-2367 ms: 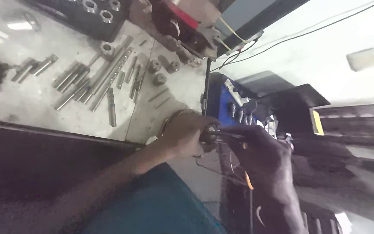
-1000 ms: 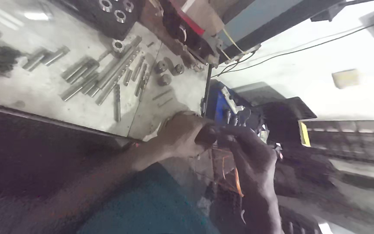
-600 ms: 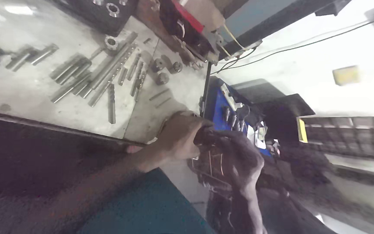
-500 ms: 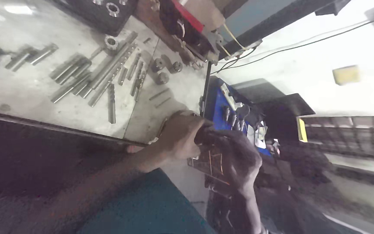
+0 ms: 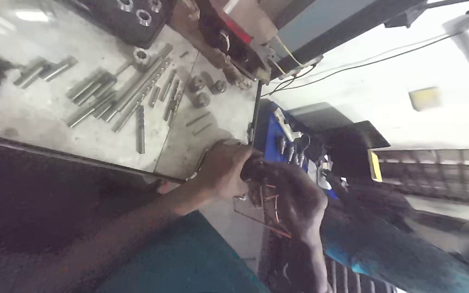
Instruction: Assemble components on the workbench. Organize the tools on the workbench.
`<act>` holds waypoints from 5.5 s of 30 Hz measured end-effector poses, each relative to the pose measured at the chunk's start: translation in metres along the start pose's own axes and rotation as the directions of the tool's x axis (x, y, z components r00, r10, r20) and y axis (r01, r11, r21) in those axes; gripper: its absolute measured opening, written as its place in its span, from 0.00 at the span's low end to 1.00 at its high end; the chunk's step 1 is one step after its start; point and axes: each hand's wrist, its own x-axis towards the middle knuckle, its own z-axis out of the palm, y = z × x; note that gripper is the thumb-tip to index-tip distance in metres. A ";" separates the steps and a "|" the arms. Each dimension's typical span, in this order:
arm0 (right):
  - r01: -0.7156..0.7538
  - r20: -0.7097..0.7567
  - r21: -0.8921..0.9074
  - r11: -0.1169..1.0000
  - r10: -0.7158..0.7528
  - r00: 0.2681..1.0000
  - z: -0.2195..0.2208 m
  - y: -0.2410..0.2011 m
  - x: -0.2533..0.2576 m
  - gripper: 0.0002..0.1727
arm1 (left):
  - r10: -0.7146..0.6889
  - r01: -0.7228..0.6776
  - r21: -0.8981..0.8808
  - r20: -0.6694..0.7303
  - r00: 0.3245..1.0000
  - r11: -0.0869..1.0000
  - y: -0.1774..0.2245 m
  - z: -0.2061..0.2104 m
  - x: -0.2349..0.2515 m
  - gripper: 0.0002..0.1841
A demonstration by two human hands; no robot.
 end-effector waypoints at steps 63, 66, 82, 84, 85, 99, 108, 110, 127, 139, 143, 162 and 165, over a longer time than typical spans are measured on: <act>-0.105 -0.024 -0.038 0.994 0.104 0.994 0.000 -0.009 -0.012 0.16 | 0.169 -0.168 -0.100 -0.006 0.986 0.981 -0.009 -0.011 0.013 0.41; -0.124 0.021 -0.031 0.992 0.125 0.992 -0.006 -0.015 -0.010 0.17 | 0.225 -0.192 -0.223 0.136 0.965 0.956 -0.020 -0.028 0.024 0.43; -0.028 -0.034 0.053 0.998 0.030 0.999 -0.008 -0.010 -0.011 0.16 | 0.193 -0.151 -0.123 0.521 0.831 0.981 -0.005 -0.020 0.055 0.22; -0.050 -0.014 0.090 0.995 0.051 0.999 -0.013 -0.011 -0.011 0.18 | 0.147 -0.085 -0.138 0.548 0.823 0.987 0.002 -0.021 0.057 0.21; -0.063 -0.010 0.106 0.992 0.064 0.998 -0.013 -0.010 -0.012 0.20 | 0.108 -0.070 -0.093 0.508 0.855 0.993 0.007 -0.019 0.051 0.21; -0.141 0.004 0.278 0.950 0.146 0.989 -0.006 0.002 -0.027 0.28 | 0.058 -0.035 -0.054 0.529 0.847 0.998 0.018 -0.016 0.057 0.20; -0.164 -0.002 0.350 0.922 0.176 0.984 -0.003 0.006 -0.036 0.29 | 0.067 -0.071 0.002 0.300 0.952 0.997 0.019 -0.005 0.037 0.32; -0.150 -0.035 0.370 0.917 0.175 0.984 0.000 0.007 -0.039 0.30 | 0.075 -0.066 -0.049 0.203 0.976 0.997 0.020 0.006 0.030 0.33; -0.064 -0.178 0.094 0.994 0.080 0.981 0.004 -0.006 -0.028 0.15 | 0.084 -0.083 -0.003 0.019 0.996 0.997 0.018 0.017 0.017 0.17; -0.060 -0.221 0.111 0.992 0.084 0.972 0.016 -0.003 -0.017 0.10 | 0.263 -0.280 0.061 0.206 0.943 0.958 0.005 0.000 0.027 0.28; -0.053 -0.172 0.093 0.994 0.068 0.983 0.010 -0.002 -0.014 0.11 | 0.106 -0.122 0.012 0.419 0.902 0.992 0.016 -0.017 0.043 0.29; -0.159 -0.103 0.083 0.984 0.167 0.981 0.003 -0.011 -0.010 0.12 | 0.117 -0.130 0.135 0.099 0.988 0.982 0.010 0.001 -0.002 0.41; -0.171 -0.074 0.071 0.983 0.177 0.981 0.002 -0.009 -0.009 0.10 | 0.102 -0.103 0.039 0.038 0.994 0.994 0.001 -0.011 -0.006 0.34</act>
